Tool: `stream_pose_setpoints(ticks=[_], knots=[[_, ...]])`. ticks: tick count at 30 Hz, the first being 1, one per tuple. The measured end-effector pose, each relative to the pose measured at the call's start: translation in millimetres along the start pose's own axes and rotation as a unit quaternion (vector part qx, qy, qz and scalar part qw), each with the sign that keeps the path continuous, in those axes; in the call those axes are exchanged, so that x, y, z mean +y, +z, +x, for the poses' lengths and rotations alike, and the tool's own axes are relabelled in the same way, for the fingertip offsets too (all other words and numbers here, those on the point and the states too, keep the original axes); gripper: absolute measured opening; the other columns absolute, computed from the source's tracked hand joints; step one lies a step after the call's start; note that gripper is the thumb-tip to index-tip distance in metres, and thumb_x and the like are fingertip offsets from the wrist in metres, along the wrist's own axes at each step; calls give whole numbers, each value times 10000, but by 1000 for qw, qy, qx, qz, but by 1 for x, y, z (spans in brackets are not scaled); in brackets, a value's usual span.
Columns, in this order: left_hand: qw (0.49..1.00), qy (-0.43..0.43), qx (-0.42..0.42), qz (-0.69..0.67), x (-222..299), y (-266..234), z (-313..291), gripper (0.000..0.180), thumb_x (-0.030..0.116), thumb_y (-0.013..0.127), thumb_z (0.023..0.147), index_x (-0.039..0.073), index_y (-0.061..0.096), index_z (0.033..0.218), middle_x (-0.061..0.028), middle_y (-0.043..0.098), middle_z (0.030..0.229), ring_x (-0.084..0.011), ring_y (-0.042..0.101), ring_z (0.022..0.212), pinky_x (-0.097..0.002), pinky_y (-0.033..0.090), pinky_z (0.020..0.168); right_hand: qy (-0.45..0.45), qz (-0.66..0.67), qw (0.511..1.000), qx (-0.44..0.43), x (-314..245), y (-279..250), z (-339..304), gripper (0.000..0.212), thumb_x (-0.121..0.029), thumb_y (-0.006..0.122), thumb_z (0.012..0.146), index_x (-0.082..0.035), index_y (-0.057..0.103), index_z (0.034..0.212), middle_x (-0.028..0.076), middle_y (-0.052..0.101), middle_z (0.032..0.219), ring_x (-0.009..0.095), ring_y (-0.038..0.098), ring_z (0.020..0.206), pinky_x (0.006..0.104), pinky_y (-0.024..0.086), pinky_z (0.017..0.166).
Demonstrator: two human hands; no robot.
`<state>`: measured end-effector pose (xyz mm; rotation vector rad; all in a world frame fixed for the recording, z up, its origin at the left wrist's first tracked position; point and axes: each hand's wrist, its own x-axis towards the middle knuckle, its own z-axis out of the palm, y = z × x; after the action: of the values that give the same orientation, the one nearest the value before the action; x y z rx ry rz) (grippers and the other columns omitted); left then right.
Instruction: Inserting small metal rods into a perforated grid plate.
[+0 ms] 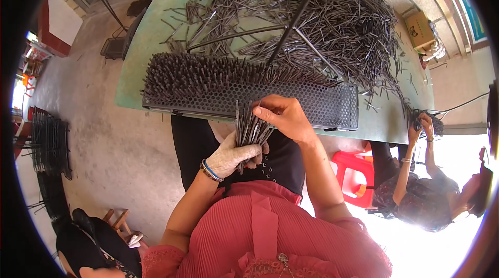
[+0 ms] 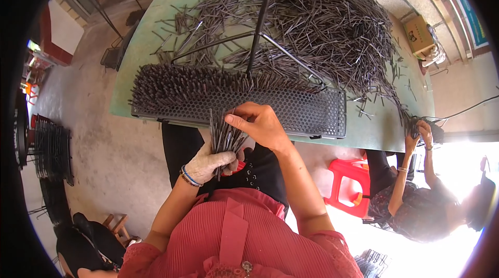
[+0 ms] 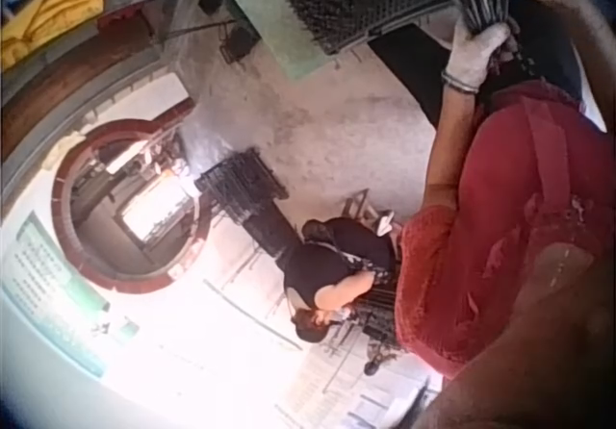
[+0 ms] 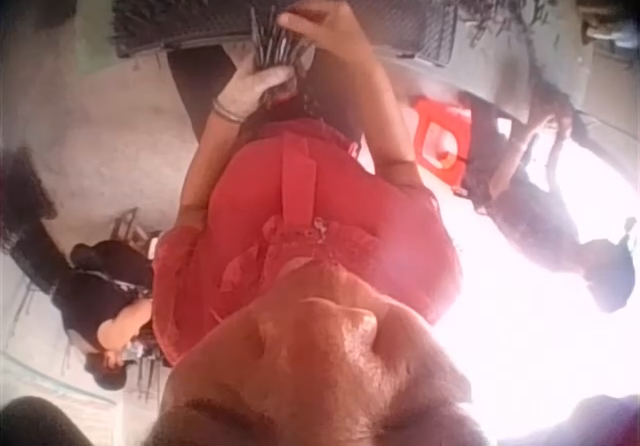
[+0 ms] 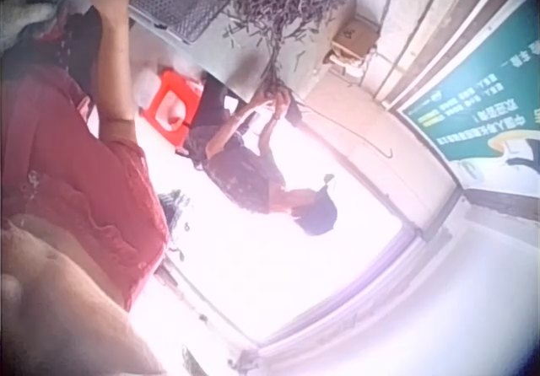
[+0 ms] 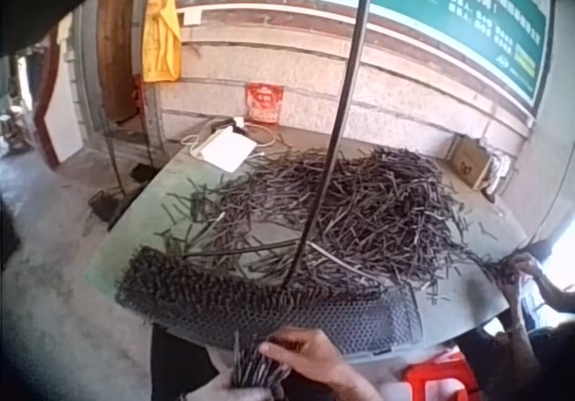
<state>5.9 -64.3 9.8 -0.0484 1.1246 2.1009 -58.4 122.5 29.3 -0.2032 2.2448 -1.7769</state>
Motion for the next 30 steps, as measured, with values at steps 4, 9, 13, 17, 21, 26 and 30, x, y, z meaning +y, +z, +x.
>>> stream_pose_setpoints(ticks=[4, 9, 13, 17, 21, 26, 30], knots=[[1000, -11, -18, 15, 0, 1, 4, 299, 110, 619, 848, 29, 531, 1122, -65, 616, 921, -102, 575, 684, -232, 471, 551, 65, 89, 994, 10, 17, -3, -2, 216, -178, 725, 868, 35, 718, 899, 10, 669, 804, 66, 549, 737, 226, 435, 665], [1000, -25, -6, -3, -8, -1, 9, 280, 112, 608, 852, 23, 546, 1110, -61, 618, 929, -95, 579, 699, -233, 476, 559, 1, 170, 976, 139, 11, -12, 3, 167, -134, 673, 902, 22, 706, 952, 53, 702, 828, 90, 613, 722, 229, 474, 659], [999, -43, 5, -14, -12, 3, 14, 266, 103, 597, 860, 24, 552, 1109, -59, 622, 942, -98, 586, 712, -239, 492, 578, -81, 91, 953, 277, 7, -33, 17, 213, -141, 664, 915, 50, 677, 1010, 69, 702, 849, 98, 637, 718, 237, 510, 690], [998, -47, -2, -30, -16, 8, 22, 253, 98, 595, 876, 15, 558, 1113, -65, 632, 963, -108, 599, 745, -247, 512, 627, -136, -17, 929, 343, 21, -44, 33, 205, -136, 701, 887, 33, 680, 1001, 55, 699, 823, 79, 617, 720, 232, 501, 698], [998, -56, 10, -40, -18, 10, 23, 248, 93, 595, 884, 1, 564, 1113, -74, 640, 966, -126, 615, 783, -259, 523, 652, -175, -69, 923, 337, 21, -40, 39, 173, -111, 706, 875, 12, 675, 994, 63, 703, 809, 78, 613, 705, 235, 493, 666], [996, -65, 9, -57, -19, 11, 25, 223, 104, 611, 878, -3, 590, 1073, -75, 645, 952, -132, 623, 781, -260, 527, 653, -206, -84, 925, 308, 24, -34, 40, 162, -78, 717, 853, 1, 678, 990, 71, 698, 816, 88, 620, 693, 242, 494, 659], [996, -70, 24, -56, -18, 13, 24, 208, 122, 625, 877, -9, 608, 1037, -75, 646, 935, -129, 626, 765, -251, 527, 646, -208, -131, 916, 316, 22, -32, 41, 150, -96, 722, 845, -27, 687, 973, 96, 702, 848, 170, 661, 720, 285, 510, 671]])
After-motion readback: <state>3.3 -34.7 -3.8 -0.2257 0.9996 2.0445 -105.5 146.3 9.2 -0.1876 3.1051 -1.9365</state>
